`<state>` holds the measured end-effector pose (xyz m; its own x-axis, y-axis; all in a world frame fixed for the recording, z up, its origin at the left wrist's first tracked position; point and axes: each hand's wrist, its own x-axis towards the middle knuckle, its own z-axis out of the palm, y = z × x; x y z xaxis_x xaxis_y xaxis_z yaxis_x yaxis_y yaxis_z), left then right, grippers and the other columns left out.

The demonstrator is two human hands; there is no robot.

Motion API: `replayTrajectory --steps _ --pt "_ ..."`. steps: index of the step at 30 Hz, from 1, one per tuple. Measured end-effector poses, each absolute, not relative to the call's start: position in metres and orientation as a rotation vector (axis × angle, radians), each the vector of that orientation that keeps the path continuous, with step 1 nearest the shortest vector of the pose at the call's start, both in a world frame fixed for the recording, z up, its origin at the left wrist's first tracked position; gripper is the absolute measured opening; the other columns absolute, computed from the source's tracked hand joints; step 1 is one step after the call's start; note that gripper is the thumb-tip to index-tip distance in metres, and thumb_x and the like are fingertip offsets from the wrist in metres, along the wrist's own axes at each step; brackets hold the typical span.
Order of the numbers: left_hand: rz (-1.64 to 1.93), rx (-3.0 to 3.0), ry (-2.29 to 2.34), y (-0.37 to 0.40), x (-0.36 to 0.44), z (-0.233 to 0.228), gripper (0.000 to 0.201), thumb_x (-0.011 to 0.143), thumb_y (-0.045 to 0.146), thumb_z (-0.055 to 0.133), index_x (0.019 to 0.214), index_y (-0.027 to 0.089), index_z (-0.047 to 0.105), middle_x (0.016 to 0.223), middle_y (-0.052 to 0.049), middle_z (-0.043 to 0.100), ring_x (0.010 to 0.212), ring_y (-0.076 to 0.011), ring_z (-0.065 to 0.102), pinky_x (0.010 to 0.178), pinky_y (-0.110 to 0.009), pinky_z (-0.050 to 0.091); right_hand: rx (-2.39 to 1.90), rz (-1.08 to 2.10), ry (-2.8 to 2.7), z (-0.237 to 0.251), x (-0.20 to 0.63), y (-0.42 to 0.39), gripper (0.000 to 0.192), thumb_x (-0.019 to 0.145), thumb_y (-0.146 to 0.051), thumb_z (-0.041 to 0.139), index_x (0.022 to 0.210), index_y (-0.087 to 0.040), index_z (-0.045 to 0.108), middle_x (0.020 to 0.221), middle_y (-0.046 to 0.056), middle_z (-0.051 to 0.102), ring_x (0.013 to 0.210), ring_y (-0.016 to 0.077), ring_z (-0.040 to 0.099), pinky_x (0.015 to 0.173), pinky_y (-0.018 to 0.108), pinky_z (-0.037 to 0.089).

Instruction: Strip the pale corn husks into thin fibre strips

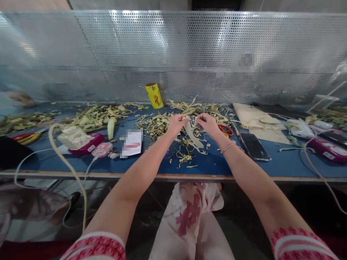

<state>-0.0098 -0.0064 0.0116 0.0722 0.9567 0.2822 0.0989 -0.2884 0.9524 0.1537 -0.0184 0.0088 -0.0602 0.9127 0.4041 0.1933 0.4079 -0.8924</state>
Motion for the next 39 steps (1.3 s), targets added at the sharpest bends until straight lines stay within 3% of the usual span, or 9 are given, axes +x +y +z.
replayTrajectory --steps 5,9,16,24,29,32,36,39 --pt "1.268 1.528 1.026 -0.011 -0.003 0.013 0.038 0.059 0.025 0.077 0.093 0.011 0.066 0.081 -0.006 0.069 0.068 -0.0137 0.059 0.066 -0.027 0.047 -1.043 0.898 -1.54 0.008 0.15 -0.022 0.014 0.073 -0.029 0.063 0.076 -0.019 0.054 0.072 -0.002 0.056 0.066 0.0111 0.054 0.06 0.025 0.046" --pt "1.359 1.592 1.076 -0.009 -0.006 0.013 0.032 0.059 0.024 0.077 0.087 0.013 0.063 0.076 -0.002 0.064 0.065 -0.011 0.056 0.062 -0.024 0.044 -1.037 1.035 -1.591 0.006 0.145 -0.025 0.024 0.069 -0.035 0.07 0.08 -0.018 0.056 0.07 -0.002 0.058 0.065 0.0117 0.055 0.059 0.025 0.047" --pt "1.295 1.48 0.947 -0.009 -0.005 0.01 0.034 0.061 0.03 0.08 0.084 0.014 0.06 0.062 0.003 0.056 0.055 -0.0088 0.051 0.053 -0.022 0.041 -0.984 0.873 -1.612 -0.003 0.146 -0.014 0.024 0.067 -0.038 0.067 0.075 -0.019 0.054 0.069 -0.002 0.058 0.065 0.0134 0.055 0.058 0.026 0.046" --pt "1.238 1.292 0.816 -0.01 -0.001 0.009 0.022 0.069 0.027 0.075 0.071 0.012 0.06 0.064 -0.001 0.061 0.059 -0.0108 0.058 0.063 -0.026 0.05 -0.987 0.71 -1.552 -0.001 0.148 -0.013 0.017 0.069 -0.034 0.063 0.072 -0.02 0.055 0.065 -0.002 0.055 0.064 0.0138 0.053 0.064 0.029 0.045" --pt "1.344 1.036 0.822 -0.002 -0.007 0.01 0.023 0.07 0.022 0.075 0.063 0.013 0.055 0.054 0.003 0.053 0.05 -0.0063 0.051 0.057 -0.022 0.047 -0.751 0.736 -1.715 0.014 0.154 -0.027 0.021 0.067 -0.038 0.072 0.071 -0.019 0.064 0.086 0.003 0.062 0.084 0.0164 0.058 0.081 0.033 0.047" --pt "1.487 0.901 0.898 0.011 -0.017 0.009 0.024 0.066 0.02 0.077 0.062 0.013 0.054 0.054 0.004 0.054 0.051 -0.0057 0.051 0.056 -0.02 0.045 -0.624 0.887 -1.923 0.023 0.16 -0.036 0.022 0.065 -0.039 0.077 0.069 -0.02 0.067 0.098 0.005 0.063 0.09 0.0165 0.058 0.083 0.034 0.048" --pt "1.561 0.971 0.986 0.015 -0.026 0.01 0.026 0.065 0.023 0.077 0.061 0.014 0.053 0.049 0.005 0.05 0.046 -0.005 0.046 0.051 -0.019 0.039 -0.647 0.935 -1.922 0.021 0.158 -0.035 0.025 0.066 -0.04 0.076 0.071 -0.019 0.066 0.091 0.004 0.064 0.085 0.0153 0.058 0.08 0.033 0.048" --pt "1.499 1.245 1.042 0.002 -0.02 0.015 0.025 0.062 0.025 0.079 0.063 0.014 0.056 0.048 0.005 0.051 0.044 -0.0054 0.043 0.047 -0.02 0.035 -0.783 0.899 -1.698 0.013 0.153 -0.027 0.028 0.066 -0.042 0.073 0.074 -0.019 0.059 0.076 0.0 0.06 0.07 0.012 0.054 0.069 0.029 0.048"
